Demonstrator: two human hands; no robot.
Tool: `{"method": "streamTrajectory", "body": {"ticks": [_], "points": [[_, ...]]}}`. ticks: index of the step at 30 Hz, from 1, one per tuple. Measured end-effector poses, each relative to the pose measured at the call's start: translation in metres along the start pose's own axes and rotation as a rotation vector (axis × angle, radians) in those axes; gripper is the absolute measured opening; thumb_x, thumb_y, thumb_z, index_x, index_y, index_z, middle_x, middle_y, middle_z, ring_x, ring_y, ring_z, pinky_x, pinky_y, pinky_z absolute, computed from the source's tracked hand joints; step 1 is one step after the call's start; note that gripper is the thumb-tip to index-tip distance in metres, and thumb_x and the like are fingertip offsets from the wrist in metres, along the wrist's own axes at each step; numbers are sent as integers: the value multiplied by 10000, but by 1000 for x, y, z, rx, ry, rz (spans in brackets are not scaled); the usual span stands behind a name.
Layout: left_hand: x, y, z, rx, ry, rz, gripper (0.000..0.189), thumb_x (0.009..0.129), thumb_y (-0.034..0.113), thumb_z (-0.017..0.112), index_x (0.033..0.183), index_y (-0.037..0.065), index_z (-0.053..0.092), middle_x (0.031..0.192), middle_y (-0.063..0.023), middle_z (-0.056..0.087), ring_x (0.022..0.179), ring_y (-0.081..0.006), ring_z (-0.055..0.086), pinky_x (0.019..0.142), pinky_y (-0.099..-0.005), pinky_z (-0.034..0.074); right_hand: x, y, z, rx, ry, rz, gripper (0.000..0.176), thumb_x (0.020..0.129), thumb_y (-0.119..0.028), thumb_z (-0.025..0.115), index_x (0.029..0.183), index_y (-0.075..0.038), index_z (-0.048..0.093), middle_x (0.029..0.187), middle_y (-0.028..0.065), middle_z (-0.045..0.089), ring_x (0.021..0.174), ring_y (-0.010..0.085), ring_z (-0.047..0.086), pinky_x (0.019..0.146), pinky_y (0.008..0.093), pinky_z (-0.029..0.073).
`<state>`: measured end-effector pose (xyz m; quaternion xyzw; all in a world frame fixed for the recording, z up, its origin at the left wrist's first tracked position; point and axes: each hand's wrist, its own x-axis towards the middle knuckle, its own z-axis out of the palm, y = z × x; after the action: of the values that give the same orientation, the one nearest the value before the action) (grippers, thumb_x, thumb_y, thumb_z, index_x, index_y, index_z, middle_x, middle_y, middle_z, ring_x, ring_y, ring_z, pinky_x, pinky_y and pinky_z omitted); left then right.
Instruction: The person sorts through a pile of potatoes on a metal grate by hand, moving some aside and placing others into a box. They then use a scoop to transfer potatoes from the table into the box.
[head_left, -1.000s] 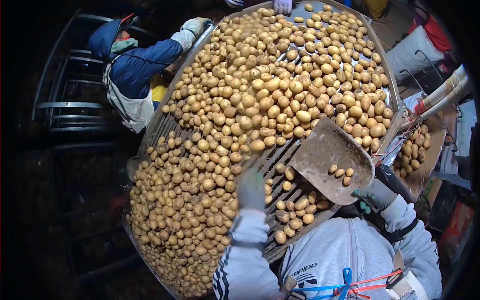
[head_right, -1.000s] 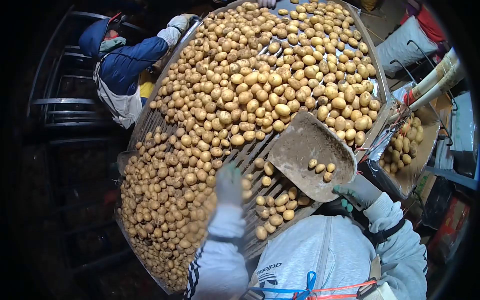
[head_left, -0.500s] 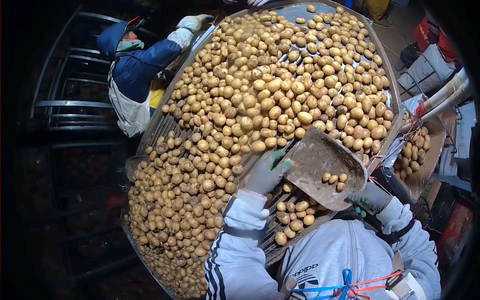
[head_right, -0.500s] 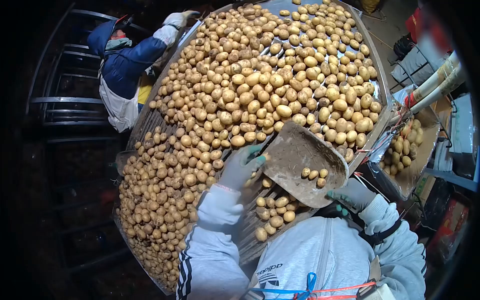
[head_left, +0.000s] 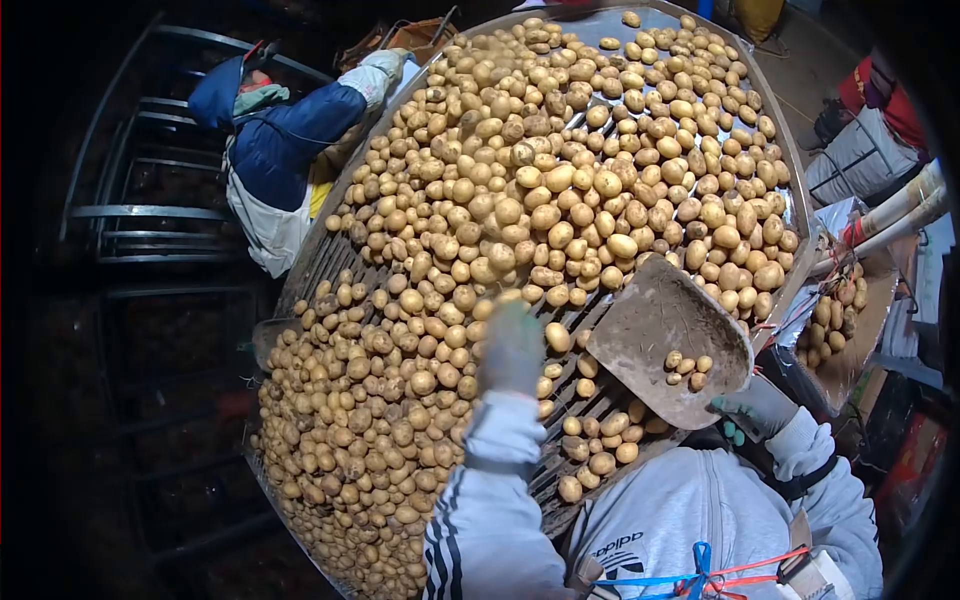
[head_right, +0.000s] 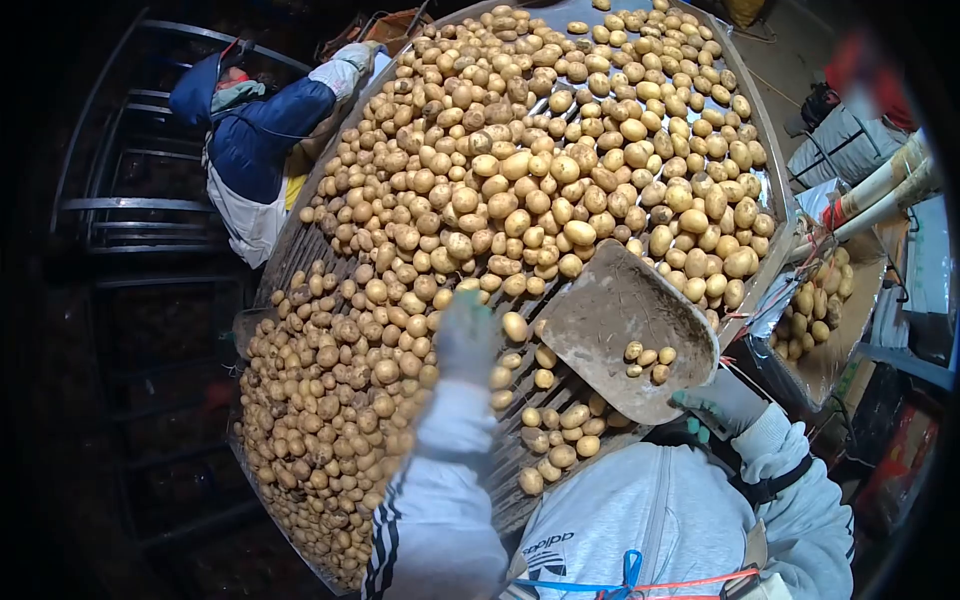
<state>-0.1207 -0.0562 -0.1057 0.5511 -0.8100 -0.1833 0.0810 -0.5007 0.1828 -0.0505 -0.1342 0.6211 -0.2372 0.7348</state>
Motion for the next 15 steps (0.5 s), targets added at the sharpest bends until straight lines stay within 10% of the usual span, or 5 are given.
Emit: {"method": "streamTrajectory", "body": {"ticks": [3, 15], "points": [[50, -29, -24, 384, 114, -80, 307, 942, 195, 698, 1204, 42, 742, 1196, -176, 734, 1181, -360, 646, 1035, -469, 526, -2, -4, 5, 42, -15, -65, 308, 925, -214, 809, 1156, -17, 755, 759, 16, 710, 515, 96, 600, 453, 244, 446], [94, -40, -30, 673, -173, -273, 374, 904, 398, 779, 1127, 100, 737, 1189, -117, 736, 1228, -307, 624, 995, -463, 516, -11, -15, 2, -168, 39, 81, 399, 937, -288, 836, 1222, -18, 765, 880, 7, 735, 720, 85, 603, 607, 274, 486]]}}
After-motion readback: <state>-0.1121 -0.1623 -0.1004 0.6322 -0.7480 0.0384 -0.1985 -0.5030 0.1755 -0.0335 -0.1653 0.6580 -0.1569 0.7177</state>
